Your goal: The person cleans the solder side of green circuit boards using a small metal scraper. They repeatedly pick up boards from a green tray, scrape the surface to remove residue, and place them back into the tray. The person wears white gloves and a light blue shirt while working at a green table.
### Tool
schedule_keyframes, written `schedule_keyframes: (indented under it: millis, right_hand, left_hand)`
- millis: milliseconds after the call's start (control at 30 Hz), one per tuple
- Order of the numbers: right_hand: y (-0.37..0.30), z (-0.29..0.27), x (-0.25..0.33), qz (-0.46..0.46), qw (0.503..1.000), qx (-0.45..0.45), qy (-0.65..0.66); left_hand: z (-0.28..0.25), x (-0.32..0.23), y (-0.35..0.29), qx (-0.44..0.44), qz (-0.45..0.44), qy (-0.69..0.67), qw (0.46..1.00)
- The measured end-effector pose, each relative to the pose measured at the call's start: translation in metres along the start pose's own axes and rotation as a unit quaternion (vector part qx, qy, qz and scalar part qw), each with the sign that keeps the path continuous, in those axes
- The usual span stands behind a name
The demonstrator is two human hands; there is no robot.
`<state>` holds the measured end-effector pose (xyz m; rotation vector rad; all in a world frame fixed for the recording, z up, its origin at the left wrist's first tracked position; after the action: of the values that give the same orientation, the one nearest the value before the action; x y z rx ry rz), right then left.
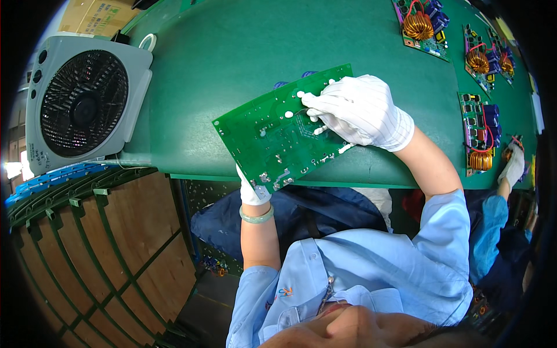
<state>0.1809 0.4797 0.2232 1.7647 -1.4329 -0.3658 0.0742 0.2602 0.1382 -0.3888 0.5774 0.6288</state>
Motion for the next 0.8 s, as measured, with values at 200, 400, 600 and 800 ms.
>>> schedule_keyframes:
  millis: [200,400,600,800]
  right_hand:
    - [-0.002,0.004,0.011,-0.009,1.000,-0.011,0.014]
    - [0.011,-0.018,0.010,0.019,0.999,-0.039,-0.025]
    - [0.003,-0.009,0.005,-0.025,0.997,-0.018,-0.075]
    - [0.003,-0.005,0.007,-0.013,0.997,0.007,-0.070]
  left_hand:
    - [0.000,0.001,0.000,0.001,-0.002,0.004,1.000]
    - [0.000,-0.002,0.003,0.002,0.006,0.003,1.000]
    - [0.002,-0.002,0.005,0.007,0.003,0.001,1.000]
    - [0.001,-0.003,0.003,0.005,0.003,0.002,1.000]
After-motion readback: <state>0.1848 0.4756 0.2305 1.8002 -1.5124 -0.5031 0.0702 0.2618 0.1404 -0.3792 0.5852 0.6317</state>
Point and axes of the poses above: each hand's wrist, its own y-axis towards the middle knuckle, its own z-axis out of the palm, x = y × z, the point moved 2 cm from there along y, towards the middle knuckle, and after that the axes turned 6 degrees about z, right-handed, at the moved point
